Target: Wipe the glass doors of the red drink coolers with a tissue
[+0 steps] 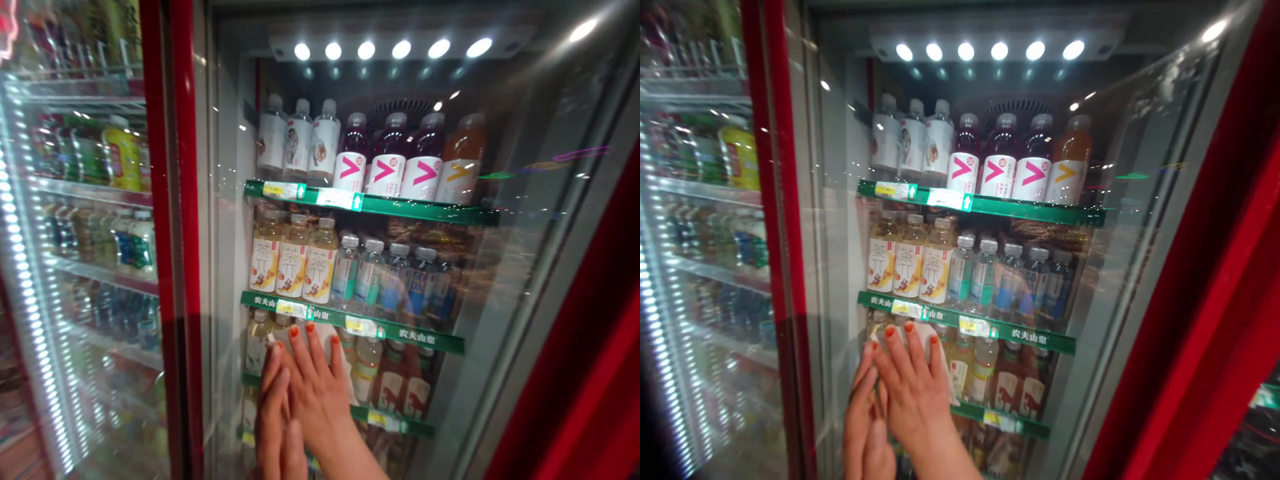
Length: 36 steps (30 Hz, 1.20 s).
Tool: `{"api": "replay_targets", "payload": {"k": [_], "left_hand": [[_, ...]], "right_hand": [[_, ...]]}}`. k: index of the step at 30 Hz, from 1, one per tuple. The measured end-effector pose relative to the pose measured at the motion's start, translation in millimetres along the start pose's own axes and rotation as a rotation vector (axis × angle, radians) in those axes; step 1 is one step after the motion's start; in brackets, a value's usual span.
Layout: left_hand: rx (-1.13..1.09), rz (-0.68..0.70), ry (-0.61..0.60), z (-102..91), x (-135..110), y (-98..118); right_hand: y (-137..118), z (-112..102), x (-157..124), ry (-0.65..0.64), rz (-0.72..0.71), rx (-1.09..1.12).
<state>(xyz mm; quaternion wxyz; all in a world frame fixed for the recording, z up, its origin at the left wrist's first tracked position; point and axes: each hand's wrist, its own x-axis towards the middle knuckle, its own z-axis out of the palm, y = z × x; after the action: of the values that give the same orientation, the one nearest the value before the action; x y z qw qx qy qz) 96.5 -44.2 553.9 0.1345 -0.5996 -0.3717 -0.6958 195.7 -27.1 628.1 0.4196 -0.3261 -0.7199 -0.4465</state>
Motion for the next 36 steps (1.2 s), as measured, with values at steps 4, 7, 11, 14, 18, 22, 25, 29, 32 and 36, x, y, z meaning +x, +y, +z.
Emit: {"api": "replay_targets", "payload": {"k": [4,7,11,14,18,22,25,29,32,36], "left_hand": [[0.044,0.147,-0.150,5.9,-17.3,-10.5],[0.177,0.289,-0.243,0.0,2.8,-24.6],[0.426,0.266,-0.159,-17.3,57.6,-48.6],[0.380,0.108,-0.061,-17.2,99.1,-47.4],[0.432,0.257,-0.083,0.0,89.1,-18.2],[0.522,0.550,-0.260,-8.1,44.2,-28.9],[0.552,0.345,-0.140,-22.7,75.2,-48.9],[0.487,0.123,0.045,-2.4,144.4,-13.9],[0.479,0.368,-0.142,23.0,126.3,25.3],[0.515,0.497,-0.234,12.8,93.4,9.3]], "right_hand": [[4.0,-10.2,-7.5,0.010,-0.109,0.220],[23.8,-47.1,-11.4,-0.150,-0.072,0.310],[59.0,-92.4,-29.0,-0.078,0.038,0.159],[89.4,-104.2,-51.4,0.149,0.226,-0.127],[121.0,-95.2,-84.4,0.168,0.402,-0.292],[132.0,-77.6,-110.9,0.140,0.374,-0.324],[132.7,-70.5,-119.7,0.165,0.353,-0.346],[132.6,-72.1,-118.9,0.183,0.358,-0.329],[133.3,-75.1,-117.6,0.170,0.331,-0.321],[133.7,-75.6,-118.4,0.178,0.344,-0.292]]}}
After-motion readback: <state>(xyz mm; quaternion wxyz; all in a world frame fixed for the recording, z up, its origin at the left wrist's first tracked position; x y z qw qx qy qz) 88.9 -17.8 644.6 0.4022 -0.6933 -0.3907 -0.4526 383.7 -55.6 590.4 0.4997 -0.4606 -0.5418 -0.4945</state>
